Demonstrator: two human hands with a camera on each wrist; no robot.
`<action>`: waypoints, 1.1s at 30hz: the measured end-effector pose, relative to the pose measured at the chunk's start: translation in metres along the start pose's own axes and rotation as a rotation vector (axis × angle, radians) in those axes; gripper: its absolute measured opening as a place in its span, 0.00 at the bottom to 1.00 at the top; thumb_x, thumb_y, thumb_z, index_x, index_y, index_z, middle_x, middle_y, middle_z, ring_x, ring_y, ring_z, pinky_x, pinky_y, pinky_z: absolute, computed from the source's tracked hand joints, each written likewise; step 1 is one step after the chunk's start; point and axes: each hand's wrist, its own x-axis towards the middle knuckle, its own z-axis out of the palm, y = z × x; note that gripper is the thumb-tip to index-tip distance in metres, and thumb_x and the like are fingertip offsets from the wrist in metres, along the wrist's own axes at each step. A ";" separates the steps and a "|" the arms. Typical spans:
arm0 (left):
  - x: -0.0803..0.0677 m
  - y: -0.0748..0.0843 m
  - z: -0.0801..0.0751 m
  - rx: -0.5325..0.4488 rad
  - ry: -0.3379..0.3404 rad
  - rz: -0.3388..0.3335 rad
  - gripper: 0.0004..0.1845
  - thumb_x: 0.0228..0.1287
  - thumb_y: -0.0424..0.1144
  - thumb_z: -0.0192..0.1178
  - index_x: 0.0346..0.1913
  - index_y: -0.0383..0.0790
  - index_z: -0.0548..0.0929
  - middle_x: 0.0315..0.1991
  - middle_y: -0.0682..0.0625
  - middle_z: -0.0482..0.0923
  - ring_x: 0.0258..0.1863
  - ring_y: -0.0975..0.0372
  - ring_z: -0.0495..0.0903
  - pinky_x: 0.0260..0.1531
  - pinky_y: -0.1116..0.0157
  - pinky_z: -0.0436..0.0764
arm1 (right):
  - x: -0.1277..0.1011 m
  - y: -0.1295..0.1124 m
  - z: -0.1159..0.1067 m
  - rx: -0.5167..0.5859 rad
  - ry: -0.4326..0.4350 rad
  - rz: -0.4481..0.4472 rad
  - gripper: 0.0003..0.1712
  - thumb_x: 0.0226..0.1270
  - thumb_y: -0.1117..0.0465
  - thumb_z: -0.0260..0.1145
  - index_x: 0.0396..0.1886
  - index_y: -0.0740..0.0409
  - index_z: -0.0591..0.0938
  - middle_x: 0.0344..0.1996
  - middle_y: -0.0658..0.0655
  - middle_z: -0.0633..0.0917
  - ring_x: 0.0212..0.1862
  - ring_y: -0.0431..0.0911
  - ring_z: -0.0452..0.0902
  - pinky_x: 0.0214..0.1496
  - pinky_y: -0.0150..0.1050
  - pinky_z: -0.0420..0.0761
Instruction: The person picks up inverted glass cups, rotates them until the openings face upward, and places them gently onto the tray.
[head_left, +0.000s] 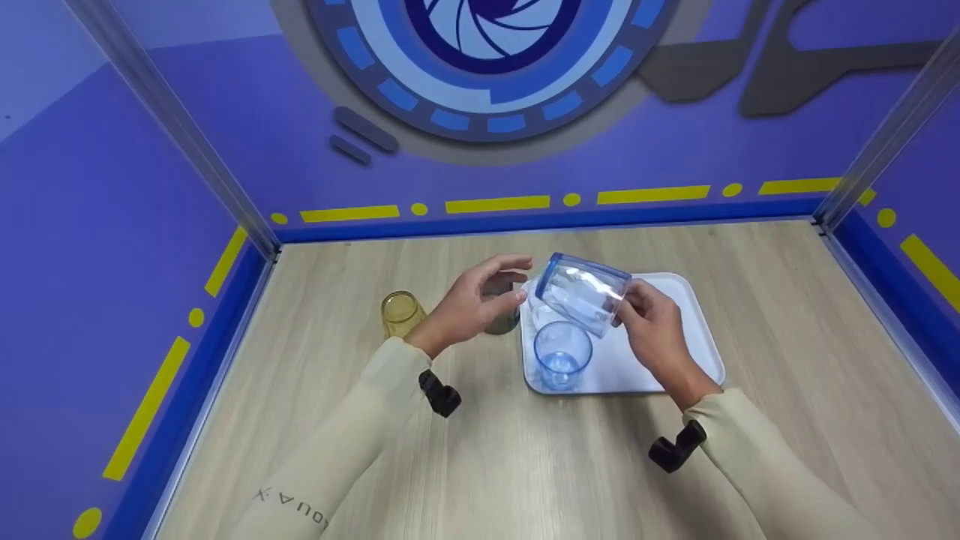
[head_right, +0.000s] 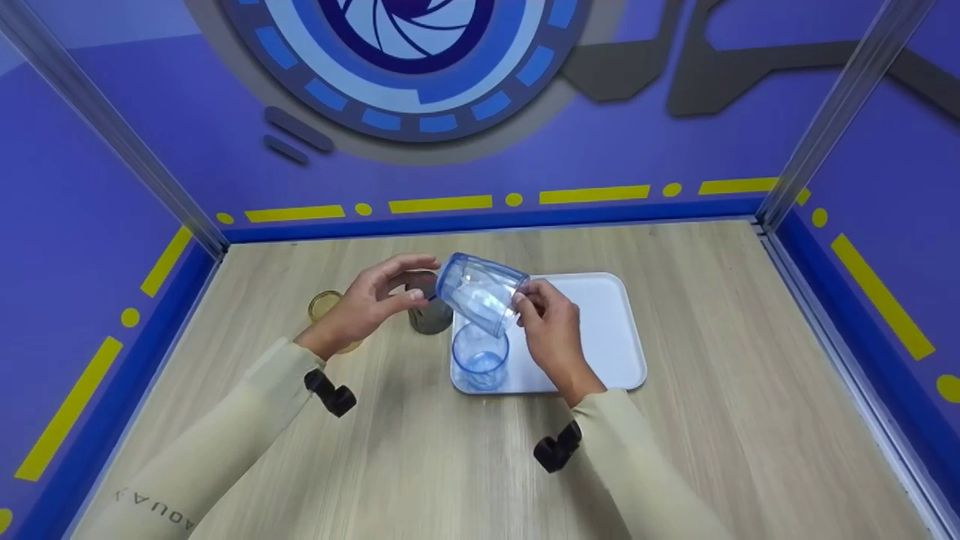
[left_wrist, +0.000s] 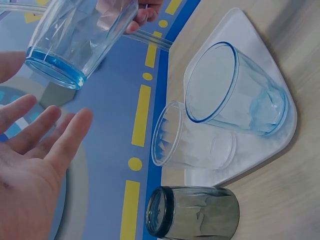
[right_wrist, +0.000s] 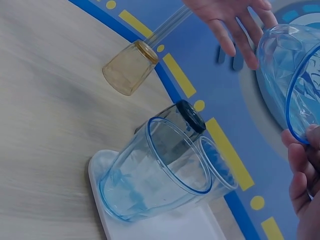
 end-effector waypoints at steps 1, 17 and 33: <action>0.000 0.000 0.000 0.008 0.004 -0.002 0.25 0.69 0.41 0.57 0.68 0.47 0.69 0.66 0.51 0.70 0.66 0.57 0.71 0.65 0.58 0.72 | 0.000 0.000 -0.001 0.006 0.008 0.002 0.03 0.69 0.69 0.59 0.36 0.67 0.77 0.21 0.45 0.80 0.26 0.41 0.76 0.26 0.29 0.71; 0.003 -0.006 -0.004 0.125 0.106 -0.067 0.21 0.70 0.40 0.56 0.65 0.48 0.72 0.62 0.51 0.73 0.62 0.58 0.74 0.60 0.61 0.76 | 0.005 -0.001 -0.015 -0.015 0.068 0.026 0.07 0.69 0.68 0.58 0.41 0.68 0.79 0.25 0.49 0.81 0.26 0.36 0.75 0.29 0.26 0.74; 0.007 -0.015 -0.004 0.206 0.155 -0.107 0.19 0.71 0.38 0.55 0.63 0.45 0.73 0.59 0.47 0.74 0.56 0.58 0.78 0.50 0.63 0.82 | 0.007 0.007 -0.020 -0.106 0.122 0.004 0.10 0.73 0.62 0.57 0.42 0.65 0.80 0.31 0.60 0.82 0.31 0.43 0.77 0.32 0.25 0.76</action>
